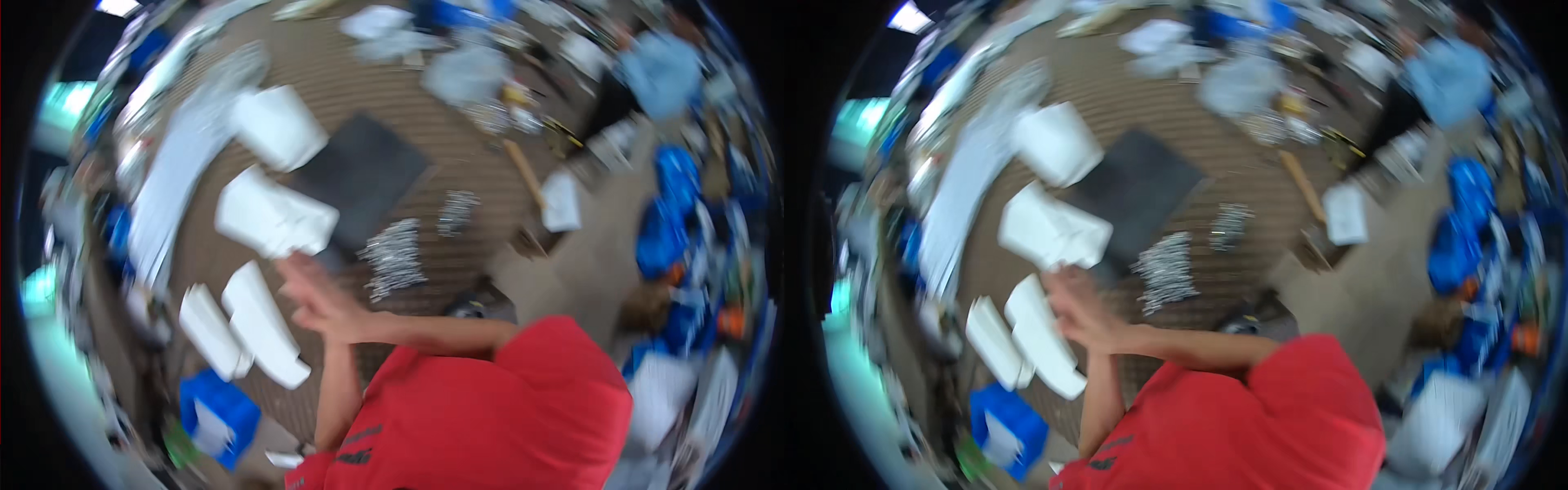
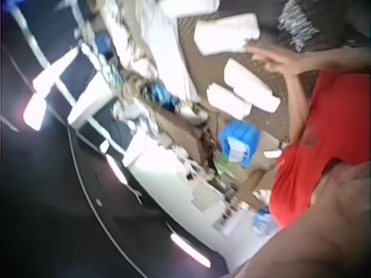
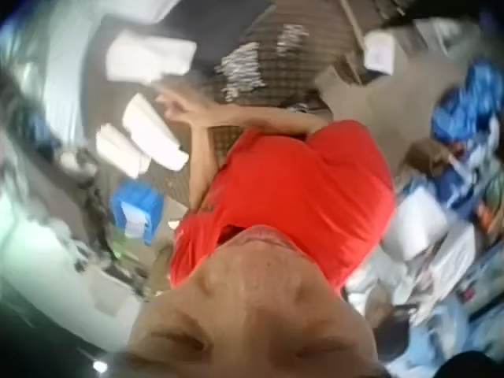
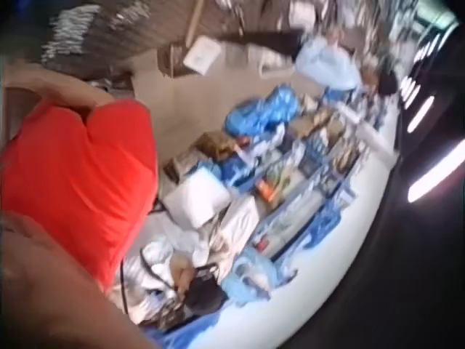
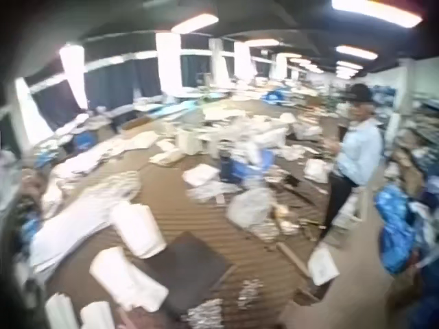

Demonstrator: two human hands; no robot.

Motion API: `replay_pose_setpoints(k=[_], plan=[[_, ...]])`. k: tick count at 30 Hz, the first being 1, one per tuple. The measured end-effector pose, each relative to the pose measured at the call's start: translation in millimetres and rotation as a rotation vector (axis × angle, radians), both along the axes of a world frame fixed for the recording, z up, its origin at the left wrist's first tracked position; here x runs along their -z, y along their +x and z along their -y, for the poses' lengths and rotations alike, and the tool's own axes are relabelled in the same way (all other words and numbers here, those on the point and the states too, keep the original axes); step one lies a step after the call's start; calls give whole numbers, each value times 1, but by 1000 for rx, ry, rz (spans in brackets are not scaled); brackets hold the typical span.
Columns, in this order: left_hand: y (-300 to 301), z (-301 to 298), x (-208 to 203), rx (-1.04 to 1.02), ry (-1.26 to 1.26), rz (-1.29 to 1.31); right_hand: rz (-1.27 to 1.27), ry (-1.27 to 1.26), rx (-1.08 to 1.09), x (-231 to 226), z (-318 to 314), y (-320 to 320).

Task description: Manually inserting metal rivets into plastic components and securing them with a hammer at an assembly workbench.

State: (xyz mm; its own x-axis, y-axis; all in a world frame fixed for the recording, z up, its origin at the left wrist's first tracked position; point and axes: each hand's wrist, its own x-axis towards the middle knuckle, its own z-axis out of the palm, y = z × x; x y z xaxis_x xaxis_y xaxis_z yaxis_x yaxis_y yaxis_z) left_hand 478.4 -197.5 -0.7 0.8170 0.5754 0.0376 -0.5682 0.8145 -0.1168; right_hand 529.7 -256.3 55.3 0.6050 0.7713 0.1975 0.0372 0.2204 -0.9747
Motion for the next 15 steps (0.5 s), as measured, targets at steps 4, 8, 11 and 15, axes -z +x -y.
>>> replay_pose_setpoints(k=[4, 8, 11, 15], plan=[[105, -9, -55, 159, 589, -248, 237, 56, 75, -13, -30, 148], [184, -24, -32, 448, 356, -42, 292, 3, 250, -17, -21, 216], [186, -75, -20, 609, 121, 113, 433, 17, 385, -46, -15, 199], [209, -66, -19, 660, -162, 307, 515, -4, 483, -71, -2, 193]])
